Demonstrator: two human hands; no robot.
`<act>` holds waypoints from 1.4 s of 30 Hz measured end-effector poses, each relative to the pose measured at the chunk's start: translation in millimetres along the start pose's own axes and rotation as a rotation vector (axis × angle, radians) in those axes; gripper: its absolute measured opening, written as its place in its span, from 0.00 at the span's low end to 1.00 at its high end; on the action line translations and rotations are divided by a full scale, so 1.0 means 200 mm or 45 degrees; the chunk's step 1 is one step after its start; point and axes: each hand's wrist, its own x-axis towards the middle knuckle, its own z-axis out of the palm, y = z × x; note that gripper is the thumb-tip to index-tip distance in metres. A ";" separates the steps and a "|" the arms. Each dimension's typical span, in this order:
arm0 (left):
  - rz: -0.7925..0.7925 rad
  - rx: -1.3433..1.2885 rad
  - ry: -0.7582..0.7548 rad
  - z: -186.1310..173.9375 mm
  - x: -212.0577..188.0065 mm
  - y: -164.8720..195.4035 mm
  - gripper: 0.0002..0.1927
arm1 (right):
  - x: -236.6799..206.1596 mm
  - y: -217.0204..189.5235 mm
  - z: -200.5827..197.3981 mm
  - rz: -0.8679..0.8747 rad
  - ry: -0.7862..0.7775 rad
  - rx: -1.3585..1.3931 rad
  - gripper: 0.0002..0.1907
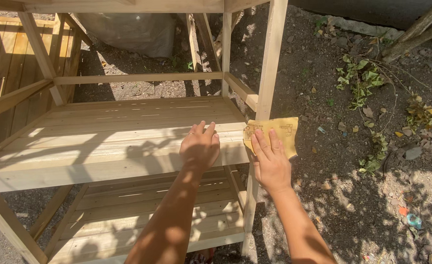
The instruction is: The person sands a wooden shelf unit with a sheet of sandpaper, rubbing the shelf surfaces, edges, and frame rails by hand. They steady the unit with one hand while sanding different shelves and side rails, working around the frame.
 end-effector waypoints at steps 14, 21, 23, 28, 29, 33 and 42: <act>-0.127 -0.090 0.646 -0.48 -0.47 -0.60 0.24 | 0.05 -0.92 0.55 -0.470 -0.037 0.102 0.31; -0.360 -0.124 0.706 -0.52 -0.71 -0.91 0.37 | -0.12 -0.46 0.41 0.431 0.369 0.345 0.30; -0.366 -0.169 0.774 -0.53 -0.80 -0.97 0.36 | -0.03 -0.70 0.53 0.460 0.510 0.369 0.31; -0.422 -0.082 0.748 -0.65 -1.09 -1.11 0.32 | 0.18 -1.63 0.76 0.239 0.074 0.355 0.40; -0.379 -0.078 0.749 -0.67 -1.13 -1.13 0.32 | 0.24 -1.82 0.78 0.086 -0.155 0.364 0.43; -0.268 -0.075 0.753 -0.68 -1.27 -1.19 0.32 | 0.32 -2.28 0.82 -0.210 -0.123 0.555 0.45; -0.205 -0.170 0.552 -0.52 -1.43 -1.26 0.32 | 0.04 -1.18 0.72 -0.081 0.230 -0.167 0.31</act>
